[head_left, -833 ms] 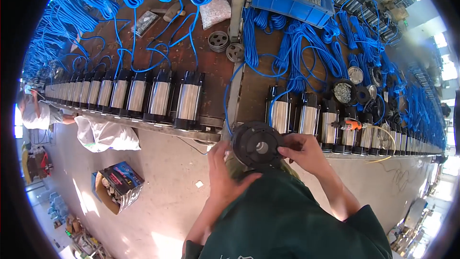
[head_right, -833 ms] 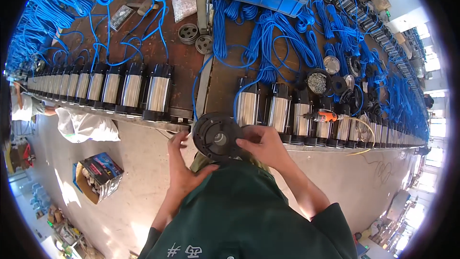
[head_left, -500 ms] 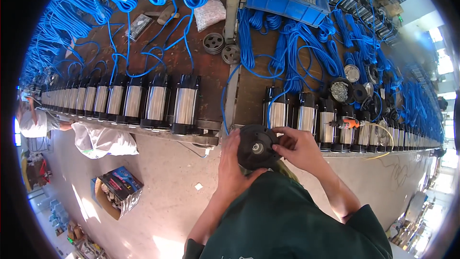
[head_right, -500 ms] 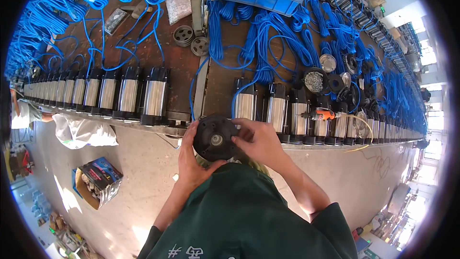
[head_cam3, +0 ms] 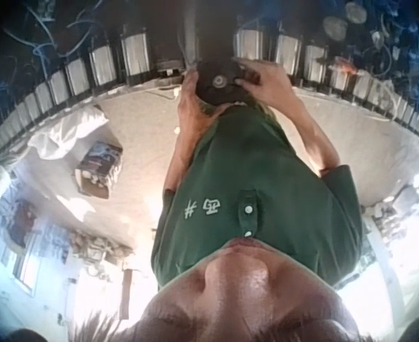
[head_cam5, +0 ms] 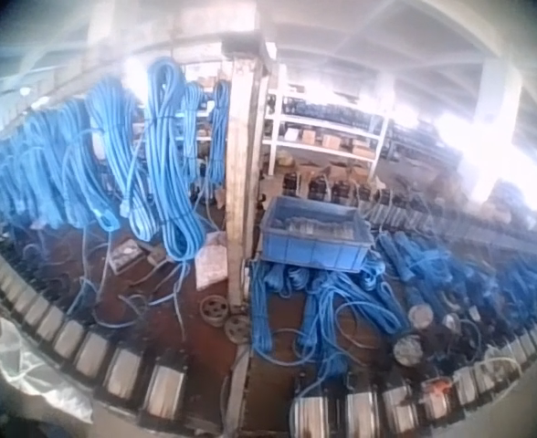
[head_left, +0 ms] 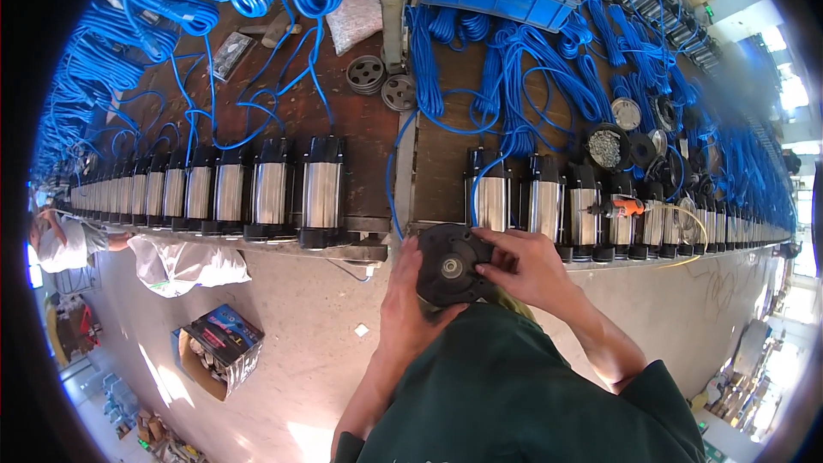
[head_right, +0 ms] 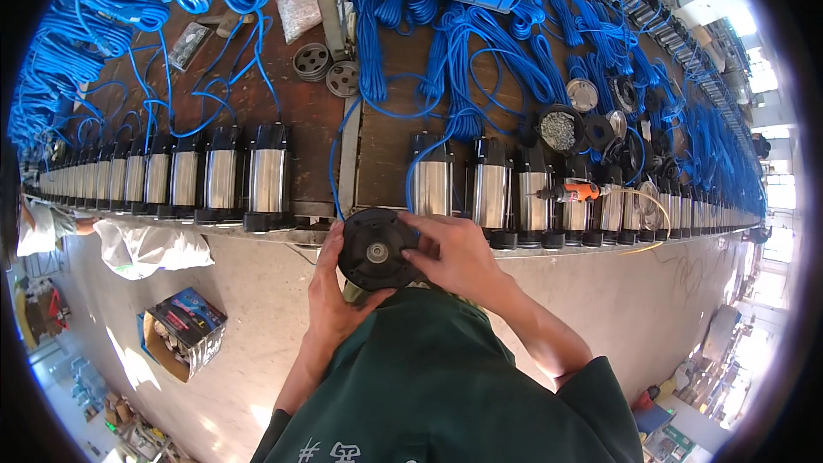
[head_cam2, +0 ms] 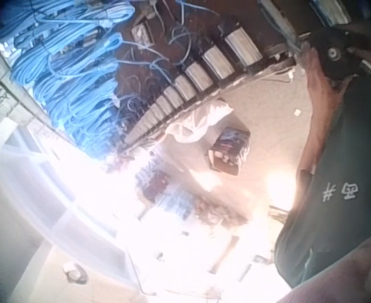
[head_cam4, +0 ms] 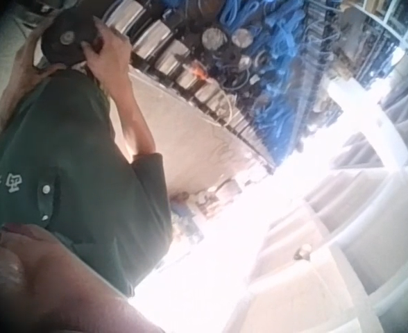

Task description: The person assembles water pumps by retrieving small components from a bag and then using a pneumatic screwdriver to fasten circular plates onto the pump housings.

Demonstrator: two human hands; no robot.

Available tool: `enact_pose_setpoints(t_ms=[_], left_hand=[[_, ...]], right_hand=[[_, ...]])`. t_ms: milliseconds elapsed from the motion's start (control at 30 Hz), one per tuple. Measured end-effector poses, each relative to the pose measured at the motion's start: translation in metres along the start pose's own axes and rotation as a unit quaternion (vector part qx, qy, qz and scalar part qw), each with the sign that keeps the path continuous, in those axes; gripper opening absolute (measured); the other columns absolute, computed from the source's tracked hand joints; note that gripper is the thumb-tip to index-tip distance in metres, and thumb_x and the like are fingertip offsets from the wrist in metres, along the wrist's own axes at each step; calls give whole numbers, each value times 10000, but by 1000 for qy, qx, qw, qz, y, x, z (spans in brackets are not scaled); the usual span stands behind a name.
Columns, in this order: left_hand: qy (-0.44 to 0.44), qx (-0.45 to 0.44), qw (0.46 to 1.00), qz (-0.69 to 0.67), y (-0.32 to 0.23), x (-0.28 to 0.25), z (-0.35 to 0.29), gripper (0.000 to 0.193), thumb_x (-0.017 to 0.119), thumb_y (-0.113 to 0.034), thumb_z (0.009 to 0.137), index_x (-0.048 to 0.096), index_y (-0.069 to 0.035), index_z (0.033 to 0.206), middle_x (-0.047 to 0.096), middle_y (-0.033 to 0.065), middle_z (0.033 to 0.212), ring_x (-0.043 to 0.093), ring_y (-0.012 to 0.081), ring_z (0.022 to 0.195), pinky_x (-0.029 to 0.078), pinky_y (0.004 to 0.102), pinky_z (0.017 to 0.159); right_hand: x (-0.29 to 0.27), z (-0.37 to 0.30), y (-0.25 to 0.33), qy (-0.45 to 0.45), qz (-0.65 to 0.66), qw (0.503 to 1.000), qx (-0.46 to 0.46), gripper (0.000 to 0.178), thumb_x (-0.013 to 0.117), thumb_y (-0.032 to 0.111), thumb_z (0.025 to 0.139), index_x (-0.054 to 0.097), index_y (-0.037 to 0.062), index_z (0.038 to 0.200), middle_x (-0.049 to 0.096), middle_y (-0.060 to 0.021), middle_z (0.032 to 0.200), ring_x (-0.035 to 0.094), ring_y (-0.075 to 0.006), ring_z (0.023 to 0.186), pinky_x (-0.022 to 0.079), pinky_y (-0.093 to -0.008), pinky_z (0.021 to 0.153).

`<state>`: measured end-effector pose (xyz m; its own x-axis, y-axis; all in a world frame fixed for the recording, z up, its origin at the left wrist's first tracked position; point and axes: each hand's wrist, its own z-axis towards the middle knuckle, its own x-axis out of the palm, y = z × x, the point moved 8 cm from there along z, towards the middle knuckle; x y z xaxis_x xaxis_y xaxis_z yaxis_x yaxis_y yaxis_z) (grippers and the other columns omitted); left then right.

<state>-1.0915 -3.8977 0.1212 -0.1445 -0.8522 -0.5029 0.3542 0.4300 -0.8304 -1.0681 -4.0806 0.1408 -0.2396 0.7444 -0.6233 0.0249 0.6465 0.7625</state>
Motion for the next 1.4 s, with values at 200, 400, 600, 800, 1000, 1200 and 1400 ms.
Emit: enact_pose_setpoints(t_ms=[200,400,600,800,1000,1200,1400], left_hand=[[0,11,1000,14,1,-2,0,953,901,-186,616,348,9,1367,429,263,1410,439,434,1302,410,468,1057],[29,-25,999,2,-5,3,0,1010,908,-181,590,336,15,1399,426,244,1426,427,408,1317,372,451,1083],[34,59,995,77,-96,-11,41,708,833,-260,683,486,10,1237,505,235,1286,498,401,1176,389,489,997],[180,201,963,0,-202,138,174,117,674,-14,810,635,9,918,639,102,825,627,217,762,491,315,697],[221,224,948,-44,-188,473,261,88,685,-56,801,666,-22,879,679,138,753,680,240,682,520,313,642],[239,262,934,38,-218,654,358,91,667,-94,792,708,-52,861,686,145,740,684,279,691,526,351,644],[216,220,932,193,-222,781,424,134,656,-152,743,727,-44,777,674,224,787,667,396,800,537,466,751]], right_hand=[[4,-2,2,-12,-30,999,-17,472,769,117,739,657,74,1195,597,-79,714,608,-202,600,502,-315,570],[-10,-11,-4,-49,2,998,-41,486,755,157,786,616,68,1243,640,-75,766,615,-190,630,507,-316,586],[-134,-105,-231,-431,119,879,167,304,679,286,866,668,7,987,689,-56,791,634,-148,675,505,-311,606],[-135,-146,-349,-380,601,488,506,184,643,264,889,578,139,770,492,20,661,401,-126,531,427,-346,522],[-93,-118,-431,-416,629,432,494,239,727,358,833,611,150,811,565,-5,659,513,-156,564,411,-334,500],[-93,-128,-385,-361,778,377,349,215,711,341,803,570,180,782,551,51,671,458,-94,535,315,-256,471],[-155,-172,-354,-343,825,393,216,327,601,161,828,622,36,1130,596,-14,802,562,-124,730,445,-244,633]])
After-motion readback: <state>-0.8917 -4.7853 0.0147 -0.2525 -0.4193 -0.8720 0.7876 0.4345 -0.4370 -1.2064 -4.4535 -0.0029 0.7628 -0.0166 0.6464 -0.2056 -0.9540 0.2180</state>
